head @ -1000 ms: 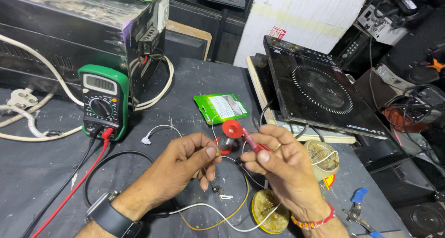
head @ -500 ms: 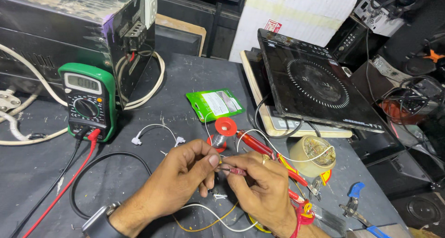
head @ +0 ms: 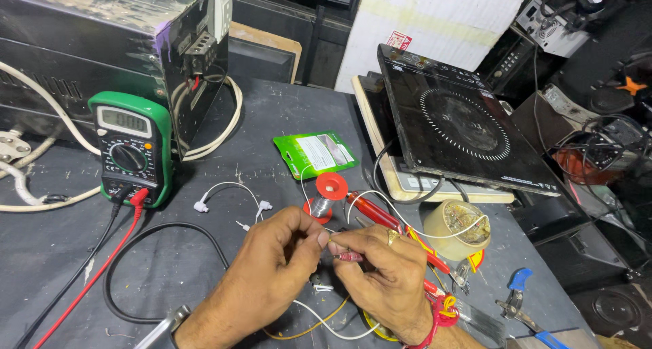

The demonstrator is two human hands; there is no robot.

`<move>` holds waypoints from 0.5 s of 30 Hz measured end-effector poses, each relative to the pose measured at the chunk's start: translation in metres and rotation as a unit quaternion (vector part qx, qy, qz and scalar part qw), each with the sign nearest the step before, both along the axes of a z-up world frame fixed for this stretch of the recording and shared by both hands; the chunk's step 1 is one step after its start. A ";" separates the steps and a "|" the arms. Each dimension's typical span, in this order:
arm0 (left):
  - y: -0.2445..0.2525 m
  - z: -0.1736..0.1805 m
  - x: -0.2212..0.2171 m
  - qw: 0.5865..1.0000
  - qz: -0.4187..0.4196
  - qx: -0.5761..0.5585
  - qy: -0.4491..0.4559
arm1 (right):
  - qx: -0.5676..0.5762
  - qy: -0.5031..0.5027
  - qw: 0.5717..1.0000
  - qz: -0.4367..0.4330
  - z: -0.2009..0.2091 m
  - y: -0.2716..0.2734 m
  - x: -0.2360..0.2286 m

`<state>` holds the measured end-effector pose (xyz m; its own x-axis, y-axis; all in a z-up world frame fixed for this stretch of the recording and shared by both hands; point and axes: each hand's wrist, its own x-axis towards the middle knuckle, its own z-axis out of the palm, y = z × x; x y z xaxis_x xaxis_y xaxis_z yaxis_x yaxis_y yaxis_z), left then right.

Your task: The person strips the insulation from the ends of white and yellow wires using pliers and twists the exposed strands. They then apply solder to the wire ends using a soldering iron and solder wire, preparing the wires for connection.

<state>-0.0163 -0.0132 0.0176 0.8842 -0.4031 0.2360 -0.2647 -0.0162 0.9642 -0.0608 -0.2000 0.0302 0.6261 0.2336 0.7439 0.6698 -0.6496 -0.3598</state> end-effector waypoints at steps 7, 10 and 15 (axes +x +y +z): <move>-0.004 0.000 -0.008 0.999 0.029 0.012 -0.013 | -0.005 0.002 1.000 0.010 -0.005 -0.002 0.006; -0.009 -0.001 -0.009 0.999 0.016 -0.008 0.038 | 0.002 -0.007 1.000 -0.007 -0.009 0.000 0.009; -0.006 -0.001 -0.007 0.980 -0.103 -0.084 0.146 | 0.002 -0.028 1.000 0.003 -0.010 0.000 0.007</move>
<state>-0.0234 -0.0196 0.0164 0.8277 -0.5576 0.0637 0.0416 0.1741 0.9838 -0.0542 -0.2003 0.0206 0.5820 0.2345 0.7786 0.6925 -0.6448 -0.3235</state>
